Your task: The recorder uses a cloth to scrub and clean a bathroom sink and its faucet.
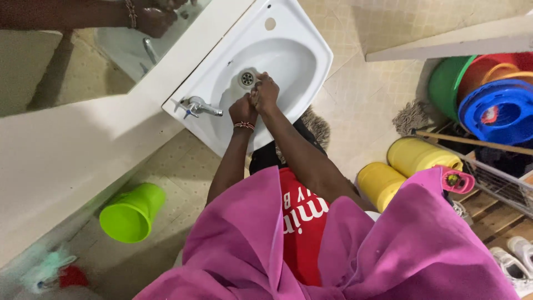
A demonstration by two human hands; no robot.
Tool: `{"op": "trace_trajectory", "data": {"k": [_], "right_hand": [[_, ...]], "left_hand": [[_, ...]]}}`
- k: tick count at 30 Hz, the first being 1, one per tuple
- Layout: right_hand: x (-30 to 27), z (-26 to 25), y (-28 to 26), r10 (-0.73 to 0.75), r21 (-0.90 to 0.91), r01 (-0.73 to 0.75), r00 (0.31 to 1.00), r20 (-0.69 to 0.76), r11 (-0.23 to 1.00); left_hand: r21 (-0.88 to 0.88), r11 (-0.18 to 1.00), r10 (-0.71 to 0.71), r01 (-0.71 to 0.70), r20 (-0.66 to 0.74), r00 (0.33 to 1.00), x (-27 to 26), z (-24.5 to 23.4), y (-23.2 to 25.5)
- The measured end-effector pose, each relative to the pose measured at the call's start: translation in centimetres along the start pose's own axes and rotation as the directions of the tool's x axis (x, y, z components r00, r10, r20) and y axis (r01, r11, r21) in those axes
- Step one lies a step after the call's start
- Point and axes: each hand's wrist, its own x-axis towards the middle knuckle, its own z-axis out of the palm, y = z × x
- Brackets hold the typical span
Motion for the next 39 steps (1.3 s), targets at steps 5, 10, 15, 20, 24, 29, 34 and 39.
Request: {"op": "trace_trajectory", "data": {"k": [5, 10, 15, 20, 24, 29, 34, 39], "right_hand": [[-1.6, -0.1, -1.6, -0.011, -0.181, 0.002, 0.999, -0.052, 0.983], [-5.7, -1.2, -6.1, -0.128, -0.706, 0.244, 0.969, 0.214, 0.665], [-13.9, 0.5, -12.1, 0.311, -0.906, 0.242, 0.882, 0.354, 0.347], [-14.7, -1.4, -11.4, 0.356, -0.802, 0.328, 0.766, 0.535, 0.499], [-15.1, -1.9, -11.7, 0.296, -0.692, 0.458, 0.669, 0.682, 0.558], [-14.3, -2.6, -12.0, 0.127, -0.635, 0.696, 0.635, 0.762, 0.335], [-18.0, 2.0, -14.7, 0.004, -0.632, 0.774, 0.633, 0.774, -0.04], [-17.5, 3.5, -19.2, 0.407, -0.577, 0.704, 0.424, 0.809, 0.413]], "left_hand": [[-0.041, 0.998, -0.035, 0.037, 0.051, 0.998, -1.3, -1.0, 1.7], [-0.162, 0.982, -0.075, 0.092, 0.108, 0.991, -4.9, -6.6, 2.1], [-0.84, 0.531, 0.026, 0.11, 0.146, 0.989, -8.4, -6.6, -1.4], [-0.911, 0.405, -0.041, 0.079, 0.068, 0.997, -9.4, -5.9, -3.2], [-0.786, 0.597, -0.054, -0.161, -0.24, 0.969, -10.4, -11.5, -0.2], [-0.887, 0.362, -0.277, -0.288, -0.398, 0.875, -10.8, -13.8, 0.9], [-0.933, 0.171, -0.353, -0.317, -0.358, 0.865, -12.5, -14.2, -1.0], [-0.917, -0.31, -0.288, -0.25, -0.16, 0.944, -9.0, -12.7, -5.5]]}}
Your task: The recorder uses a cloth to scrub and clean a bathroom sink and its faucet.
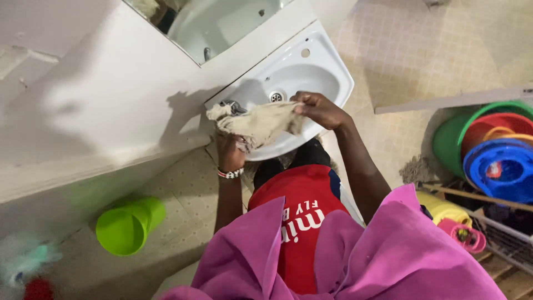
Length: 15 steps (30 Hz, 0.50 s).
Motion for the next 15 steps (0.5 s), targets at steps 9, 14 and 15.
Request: {"op": "trace_trajectory", "data": {"k": [9, 14, 15], "right_hand": [[0.0, -2.7, 1.6, -0.147, 0.24, 0.242, 0.922, -0.358, 0.94], [-1.3, -6.3, -0.8, -0.097, -0.313, 0.022, 0.97, -0.224, 0.95], [-2.3, -6.2, -0.7, 0.074, -0.191, -0.112, 0.977, -0.198, 0.975]], "left_hand": [[0.636, 0.762, 0.284, -0.126, -0.153, 0.946, -4.6, 4.8, 1.9], [0.475, 0.858, 0.321, -0.193, -0.204, 0.925, -2.2, 2.7, -4.4], [0.443, 0.885, 0.281, -0.142, -0.267, 0.922, -3.2, 2.1, -6.0]]}}
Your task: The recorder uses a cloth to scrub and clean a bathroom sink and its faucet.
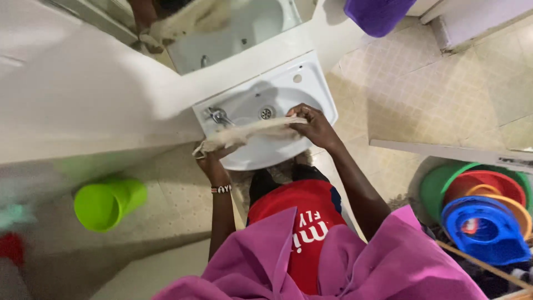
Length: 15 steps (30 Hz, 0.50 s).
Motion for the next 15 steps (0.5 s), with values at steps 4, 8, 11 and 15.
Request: {"op": "trace_trajectory", "data": {"k": [4, 8, 11, 15], "right_hand": [[-1.1, -1.2, -1.2, -0.031, 0.079, 0.019, 0.988, 0.153, 0.997], [-2.4, -3.2, -5.3, 0.017, -0.225, 0.113, 0.863, 0.505, 0.968], [-1.7, -5.6, -4.2, -0.073, -0.143, 0.185, 0.819, 0.569, 0.972], [-1.0, -8.6, -2.9, -0.006, -0.368, 0.201, 0.884, 0.467, 0.908]], "left_hand": [[-0.047, 0.992, -0.124, 0.119, -0.122, 0.985, -3.6, -0.7, -2.5], [-0.156, 0.985, -0.091, 0.069, -0.138, 0.986, -5.7, 1.1, 0.8], [-0.192, 0.981, -0.039, 0.002, -0.19, 0.981, -6.8, 2.1, 1.5], [-0.095, 0.995, -0.052, 0.025, -0.287, 0.956, -7.6, 1.9, -3.9]]}}
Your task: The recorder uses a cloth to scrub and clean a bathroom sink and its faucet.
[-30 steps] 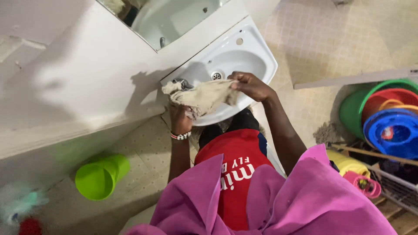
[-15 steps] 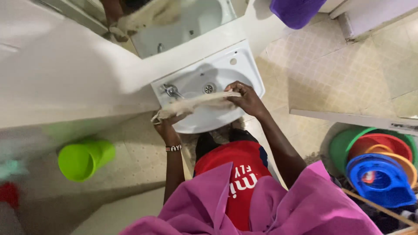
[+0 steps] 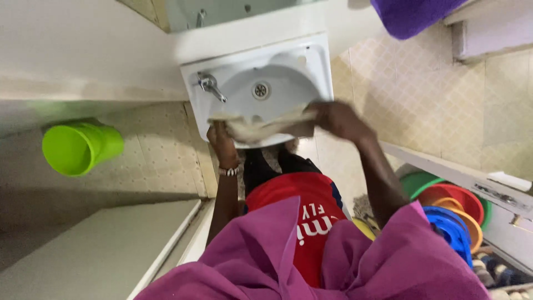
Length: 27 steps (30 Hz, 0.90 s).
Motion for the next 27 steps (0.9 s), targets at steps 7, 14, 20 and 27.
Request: {"op": "trace_trajectory", "data": {"k": [7, 14, 20, 27], "right_hand": [[2.0, -6.3, 1.9, -0.237, -0.473, -0.028, 0.838, -0.491, 0.881], [1.7, -4.8, 8.4, -0.213, -0.381, -0.068, 0.734, -0.645, 0.922], [2.2, -0.9, 11.9, 0.247, -0.532, -0.378, 0.921, -0.303, 0.758], [9.3, 6.5, 17.8, -0.161, -0.663, -0.29, 0.832, -0.532, 0.69]], "left_hand": [[0.041, 0.99, 0.138, -0.137, -0.019, 0.99, 1.3, 5.3, -3.1], [0.426, 0.889, 0.033, -0.167, 0.303, 0.952, -0.9, 10.3, -4.3], [0.623, 0.446, -0.128, -0.642, 0.755, 0.643, -3.7, 10.3, -4.8], [0.561, 0.039, -0.063, -0.827, 0.827, 0.558, 1.6, 16.3, -26.5]]}}
